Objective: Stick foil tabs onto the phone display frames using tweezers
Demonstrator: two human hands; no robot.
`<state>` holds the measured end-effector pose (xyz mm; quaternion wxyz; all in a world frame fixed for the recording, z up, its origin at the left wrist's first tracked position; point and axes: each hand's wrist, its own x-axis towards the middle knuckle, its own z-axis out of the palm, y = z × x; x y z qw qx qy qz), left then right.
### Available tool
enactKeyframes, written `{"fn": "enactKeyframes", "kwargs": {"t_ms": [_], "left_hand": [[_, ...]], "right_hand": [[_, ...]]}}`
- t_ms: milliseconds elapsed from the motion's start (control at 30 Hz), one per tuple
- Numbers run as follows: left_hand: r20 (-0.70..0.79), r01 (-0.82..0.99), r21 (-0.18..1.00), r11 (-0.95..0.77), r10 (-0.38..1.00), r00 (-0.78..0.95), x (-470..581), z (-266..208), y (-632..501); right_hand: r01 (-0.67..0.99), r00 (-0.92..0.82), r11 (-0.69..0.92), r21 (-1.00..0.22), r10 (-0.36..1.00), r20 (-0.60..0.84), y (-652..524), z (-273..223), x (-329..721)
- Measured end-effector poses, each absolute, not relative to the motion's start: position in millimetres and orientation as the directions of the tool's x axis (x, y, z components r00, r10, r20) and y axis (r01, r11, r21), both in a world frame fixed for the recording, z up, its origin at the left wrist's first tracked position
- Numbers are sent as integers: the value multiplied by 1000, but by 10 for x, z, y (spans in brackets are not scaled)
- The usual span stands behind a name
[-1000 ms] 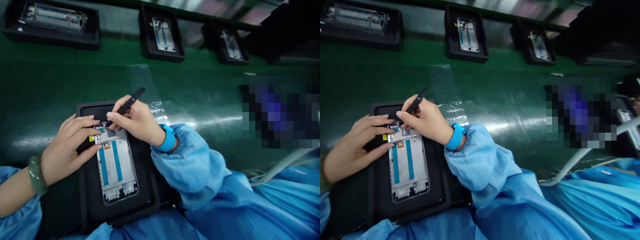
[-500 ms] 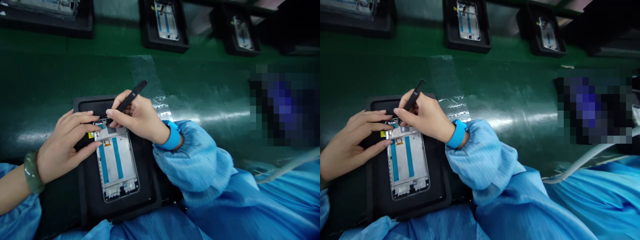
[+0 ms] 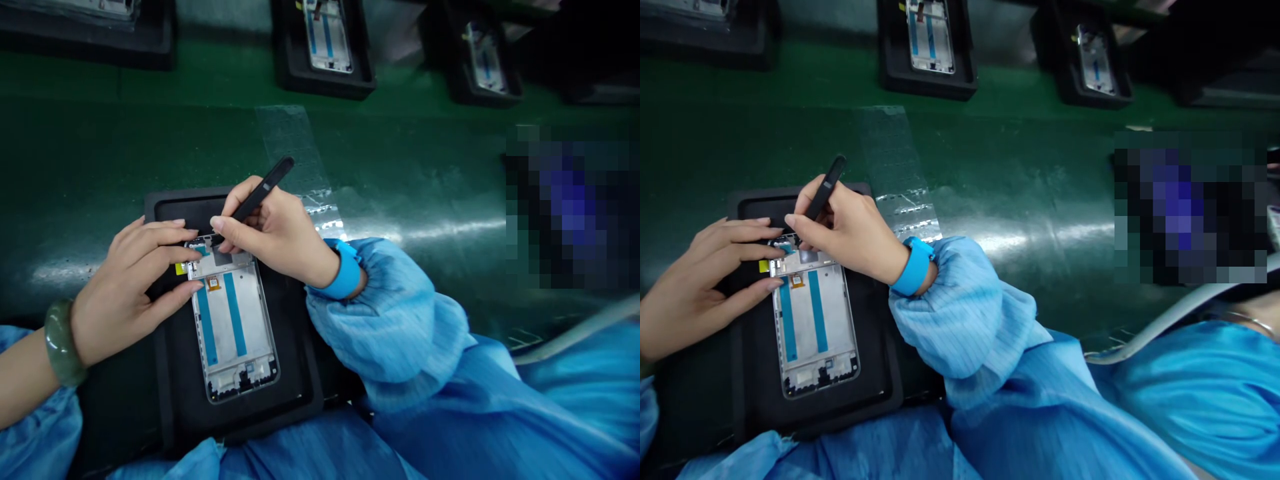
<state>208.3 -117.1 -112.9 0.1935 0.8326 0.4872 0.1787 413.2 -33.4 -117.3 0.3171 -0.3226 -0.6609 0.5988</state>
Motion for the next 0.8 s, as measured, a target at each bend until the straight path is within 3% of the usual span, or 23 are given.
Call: {"fn": "enactKeyframes", "kwargs": {"t_ms": [367, 700, 800], "left_hand": [[126, 741, 468, -481, 867, 483, 2079, -1131, -1159], [80, 783, 336, -524, 844, 530, 2126, -1081, -1180], [84, 787, 321, -526, 844, 530, 2162, -1063, -1183]], "right_hand": [[72, -608, 132, -989, 791, 61, -332, -1180, 4136], [153, -608, 251, -956, 787, 109, -336, -1159, 4137], [141, -553, 210, -967, 827, 99, -353, -1160, 4134]]}}
